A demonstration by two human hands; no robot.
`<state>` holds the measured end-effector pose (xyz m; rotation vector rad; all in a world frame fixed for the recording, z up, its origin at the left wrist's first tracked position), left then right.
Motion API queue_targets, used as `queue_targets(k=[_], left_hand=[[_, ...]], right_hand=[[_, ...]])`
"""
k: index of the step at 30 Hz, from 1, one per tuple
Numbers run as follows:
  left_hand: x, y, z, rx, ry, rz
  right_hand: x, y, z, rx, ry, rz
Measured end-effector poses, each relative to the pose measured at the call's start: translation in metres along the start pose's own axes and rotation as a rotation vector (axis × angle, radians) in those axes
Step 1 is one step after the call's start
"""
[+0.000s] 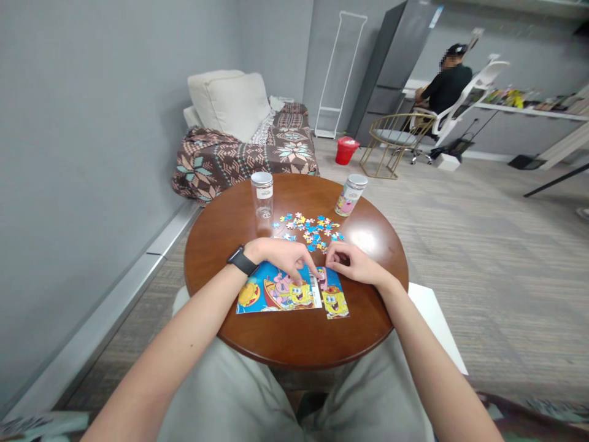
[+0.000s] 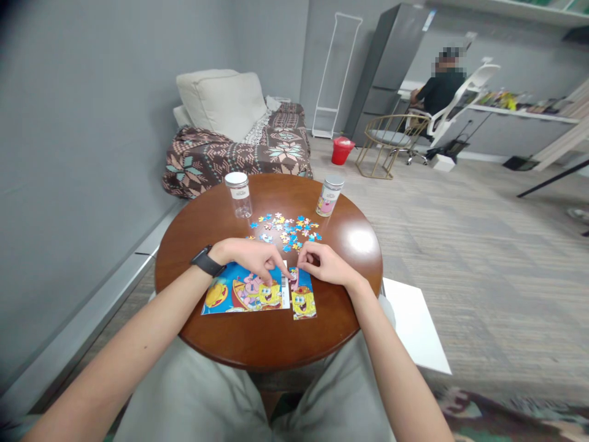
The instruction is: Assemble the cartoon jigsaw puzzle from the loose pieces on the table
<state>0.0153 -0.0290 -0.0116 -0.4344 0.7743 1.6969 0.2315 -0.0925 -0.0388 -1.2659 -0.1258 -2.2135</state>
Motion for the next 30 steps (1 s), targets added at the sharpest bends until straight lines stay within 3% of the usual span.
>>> queue_targets(k=[7,12,19,26,30], left_hand=[[-0.0008,-0.0011,-0.0002,0.007,0.023,0.018],[-0.0010,0.0010,0.0020,-0.048,0.009,0.103],[-0.0022,0.0072,0.0061,-0.071,-0.013,0.150],[-0.0031,0.0067,0.0084,-0.367,-0.196,0.151],[0.0012,0.0069,0.0083,-0.440,-0.327,0.183]], right_hand=[[-0.0001,0.0009,0.0012,0.019,-0.008,-0.023],[-0.0002,0.0004,0.0002,0.065,0.024,-0.022],[0.0025,0.0005,0.0014,0.014,0.047,-0.019],[0.0041,0.0009,0.0004,0.039,0.070,0.024],[0.0039,0.0022,0.0011,0.047,0.054,0.005]])
Point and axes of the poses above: each hand's wrist, its own y-axis away from the middle knuckle, its own z-axis out of the back of the hand, x = y × z, the point moved 1 cm from there along -y, towards the middle knuckle, and after that the axes turned 5 degrees about -y, right-handed, at the moved point
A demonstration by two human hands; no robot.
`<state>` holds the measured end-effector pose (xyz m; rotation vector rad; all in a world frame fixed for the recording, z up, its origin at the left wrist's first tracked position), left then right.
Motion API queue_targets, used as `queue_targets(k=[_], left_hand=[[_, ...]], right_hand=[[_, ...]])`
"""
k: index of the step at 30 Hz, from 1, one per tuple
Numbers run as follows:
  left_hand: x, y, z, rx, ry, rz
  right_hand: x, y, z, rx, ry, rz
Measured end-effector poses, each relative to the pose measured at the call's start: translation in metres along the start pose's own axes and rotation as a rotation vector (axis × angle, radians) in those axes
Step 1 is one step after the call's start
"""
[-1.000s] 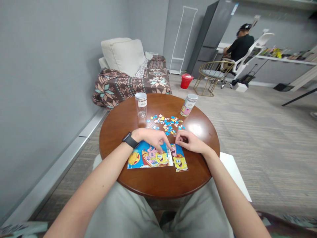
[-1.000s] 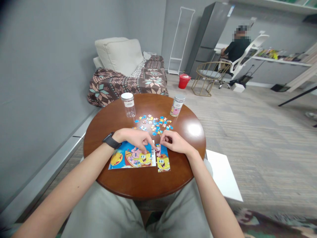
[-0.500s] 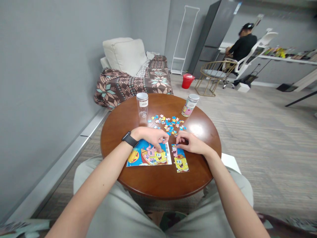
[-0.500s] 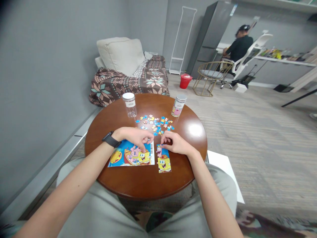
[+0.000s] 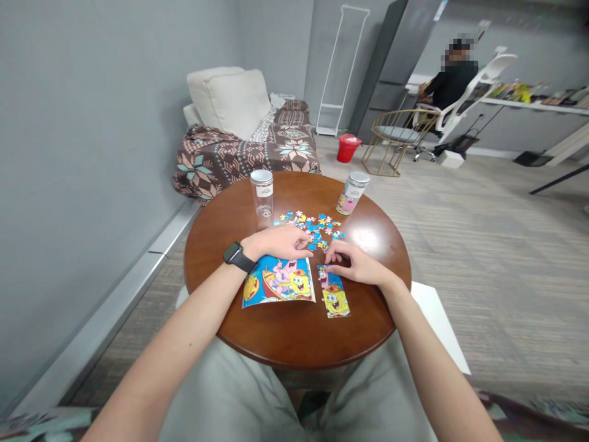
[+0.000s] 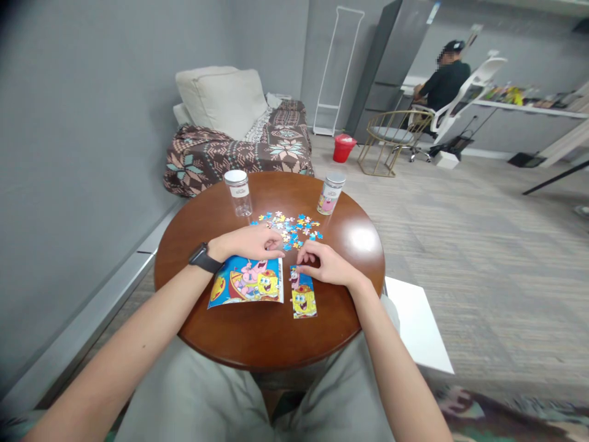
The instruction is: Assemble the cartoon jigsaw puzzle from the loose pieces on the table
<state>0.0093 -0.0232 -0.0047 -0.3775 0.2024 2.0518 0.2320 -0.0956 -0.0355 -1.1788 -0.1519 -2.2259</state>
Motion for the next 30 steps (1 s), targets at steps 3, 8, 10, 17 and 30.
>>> queue_targets(k=[3,8,10,17,30], left_hand=[[0.0013,0.0002,-0.0005,0.005,-0.015,-0.001],[0.0013,-0.0009,-0.0032,0.020,-0.015,-0.016],[0.0010,-0.0013,-0.0045,0.022,-0.028,-0.016],[-0.0014,-0.0019,-0.0037,0.058,-0.050,0.028],[0.0006,-0.0003,-0.0014,-0.011,-0.093,0.016]], right_hand=[[0.0004,0.0000,0.0003,0.021,0.013,0.009],[0.0020,-0.0005,0.0005,0.040,0.020,0.016],[0.0027,-0.0003,0.0008,0.035,0.014,0.018],[0.0043,0.0004,0.0014,0.067,0.013,0.032],[0.0062,-0.0015,0.0046,-0.090,0.079,0.089]])
Point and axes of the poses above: each hand's wrist, its own y-axis away from the middle knuckle, its own z-axis out of the back of the hand, x = y × z, the point moved 1 cm from there along -y, towards the middle knuckle, and after that the axes turned 5 degrees about -y, right-handed, at the moved point
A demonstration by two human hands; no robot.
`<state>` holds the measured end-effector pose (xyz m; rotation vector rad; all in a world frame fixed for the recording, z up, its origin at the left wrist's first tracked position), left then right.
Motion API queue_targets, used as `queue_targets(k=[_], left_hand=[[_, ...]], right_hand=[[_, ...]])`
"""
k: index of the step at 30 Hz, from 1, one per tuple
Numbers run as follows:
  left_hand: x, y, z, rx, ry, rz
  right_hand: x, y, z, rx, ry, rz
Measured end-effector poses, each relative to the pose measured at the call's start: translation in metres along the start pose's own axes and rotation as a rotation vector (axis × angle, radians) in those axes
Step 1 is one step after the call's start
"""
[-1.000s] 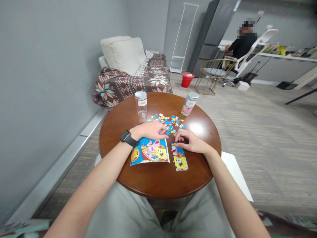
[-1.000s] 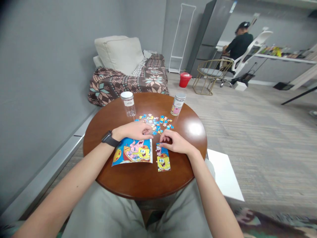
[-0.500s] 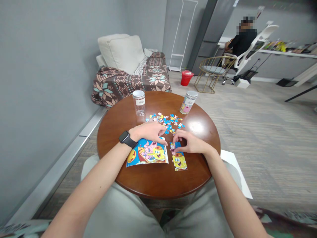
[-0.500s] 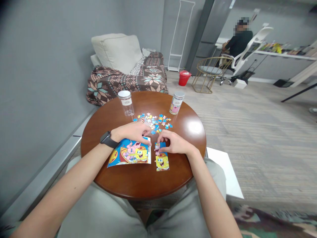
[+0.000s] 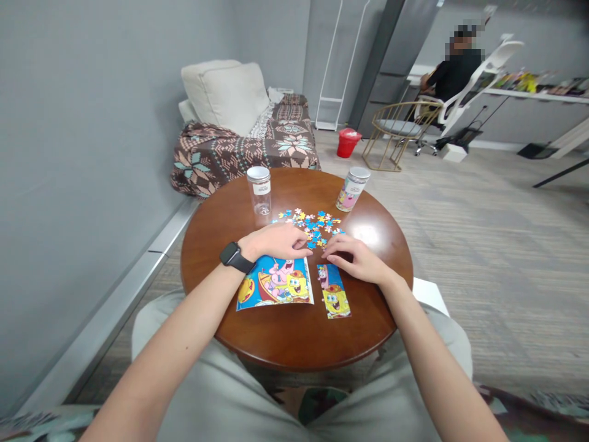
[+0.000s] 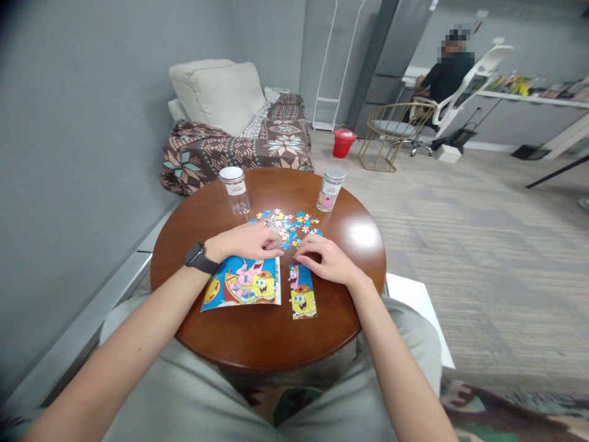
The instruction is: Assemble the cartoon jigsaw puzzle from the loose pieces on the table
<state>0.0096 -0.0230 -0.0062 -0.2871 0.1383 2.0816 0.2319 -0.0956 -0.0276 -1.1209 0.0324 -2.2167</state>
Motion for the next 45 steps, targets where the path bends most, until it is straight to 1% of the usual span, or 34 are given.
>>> queue_targets(k=[2,5,7,9,14,20,26,29,32,36,39,45], left_hand=[[0.001,0.000,0.000,-0.010,-0.007,-0.008],[0.003,0.001,-0.001,-0.021,-0.014,-0.009],[0.005,0.001,-0.002,-0.025,-0.019,-0.007],[0.005,0.001,-0.002,-0.029,-0.019,-0.006],[0.003,0.002,0.002,-0.017,-0.006,-0.019],[0.000,0.000,0.006,-0.014,-0.069,0.042],[0.006,0.000,0.006,-0.022,-0.095,0.077],[0.009,0.001,0.005,-0.030,-0.150,0.087],[0.009,0.002,0.006,-0.037,-0.197,0.099],[0.008,0.003,0.007,-0.052,-0.200,0.149],[0.008,0.004,0.006,-0.036,-0.201,0.185],[0.014,0.005,0.007,-0.018,-0.214,0.253]], right_hand=[[0.003,-0.001,-0.002,0.062,-0.034,0.056],[0.004,-0.001,-0.005,0.175,-0.055,0.082],[0.003,-0.001,-0.006,0.195,-0.034,0.079],[0.001,-0.001,-0.006,0.160,-0.017,0.066],[-0.002,0.000,-0.002,0.004,-0.031,0.028],[-0.012,0.000,0.002,-0.144,0.027,-0.014],[-0.020,0.002,0.005,-0.237,0.071,-0.024],[-0.024,0.002,0.004,-0.278,0.081,-0.031],[-0.030,0.002,0.004,-0.303,0.090,-0.057],[-0.035,0.002,0.002,-0.325,0.098,-0.097],[-0.037,0.002,0.002,-0.342,0.098,-0.127],[-0.047,0.006,0.005,-0.493,0.101,-0.240]])
Point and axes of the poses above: each hand's wrist, its own y-axis away from the middle knuckle, its own z-axis out of the back of the hand, x = y × z, the point moved 1 cm from there along -y, towards the middle knuckle, and after that the axes turned 5 degrees about -y, right-handed, at the moved point
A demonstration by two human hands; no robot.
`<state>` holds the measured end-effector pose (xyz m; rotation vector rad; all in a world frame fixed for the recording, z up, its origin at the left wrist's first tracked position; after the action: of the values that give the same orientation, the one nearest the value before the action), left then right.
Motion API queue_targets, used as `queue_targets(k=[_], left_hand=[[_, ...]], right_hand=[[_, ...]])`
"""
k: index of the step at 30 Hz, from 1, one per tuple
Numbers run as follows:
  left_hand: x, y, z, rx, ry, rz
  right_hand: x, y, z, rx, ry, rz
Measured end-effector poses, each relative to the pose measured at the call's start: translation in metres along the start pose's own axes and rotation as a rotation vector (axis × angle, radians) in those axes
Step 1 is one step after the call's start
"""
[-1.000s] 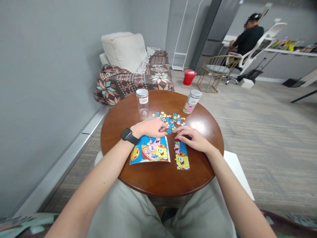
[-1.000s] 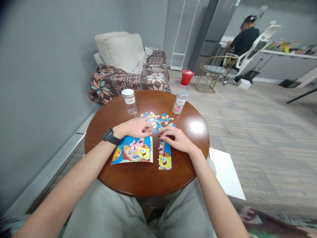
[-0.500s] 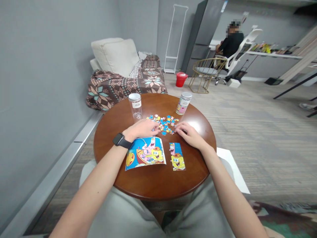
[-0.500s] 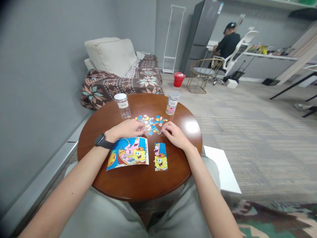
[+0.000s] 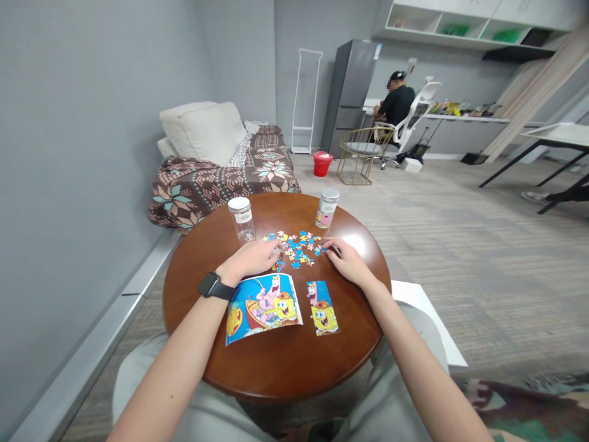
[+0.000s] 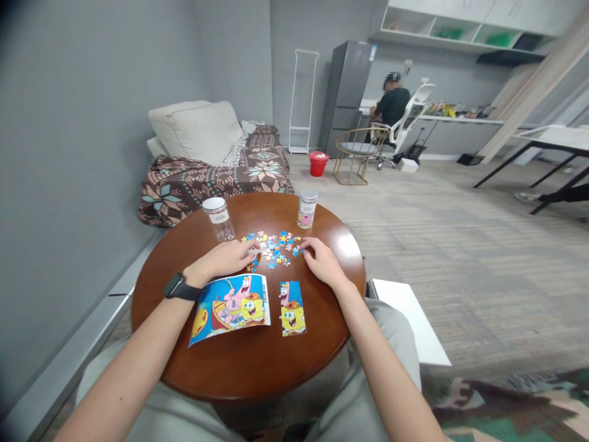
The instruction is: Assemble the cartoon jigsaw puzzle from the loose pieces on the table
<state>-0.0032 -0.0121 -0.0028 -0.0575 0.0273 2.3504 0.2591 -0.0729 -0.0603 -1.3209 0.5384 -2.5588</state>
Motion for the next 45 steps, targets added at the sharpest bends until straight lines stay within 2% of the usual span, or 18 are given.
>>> queue_targets(k=[5,10,16,18,21,24,28,33,40,45], left_hand=[[0.014,0.004,0.007,0.037,0.020,0.076],[0.032,0.007,0.011,0.059,0.090,0.110],[0.030,0.004,0.005,0.094,0.158,0.086],[0.028,0.003,0.001,0.101,0.172,0.078],[0.028,0.001,-0.003,0.088,0.189,0.059],[0.028,0.000,-0.004,0.056,0.165,0.055],[0.026,0.000,-0.002,0.027,0.095,0.072],[0.024,0.002,0.001,0.037,0.107,0.059],[0.024,0.001,0.000,0.040,0.154,0.023],[0.022,0.000,0.000,0.062,0.161,0.011]], right_hand=[[-0.004,0.000,-0.001,-0.025,0.015,-0.078],[-0.001,-0.001,-0.002,0.016,-0.017,-0.033],[0.003,-0.001,-0.001,0.062,-0.031,0.020],[0.009,-0.001,-0.001,0.098,-0.031,0.070],[0.020,0.001,-0.002,0.224,-0.030,0.175],[0.026,0.002,-0.005,0.316,-0.019,0.220],[0.023,0.001,-0.005,0.271,0.025,0.207],[0.019,0.000,-0.002,0.193,0.035,0.174],[0.030,0.002,0.000,0.275,0.022,0.216],[0.026,0.001,0.000,0.262,0.081,0.208]])
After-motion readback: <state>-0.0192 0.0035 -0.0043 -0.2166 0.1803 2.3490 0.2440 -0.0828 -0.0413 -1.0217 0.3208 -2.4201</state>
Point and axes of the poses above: each hand's wrist, its own y-axis away from the middle knuckle, its own z-axis out of the back of the hand, x = y × z, the point moved 1 cm from there along -y, towards the middle knuckle, and after that the axes turned 5 degrees about -y, right-handed, at the moved point
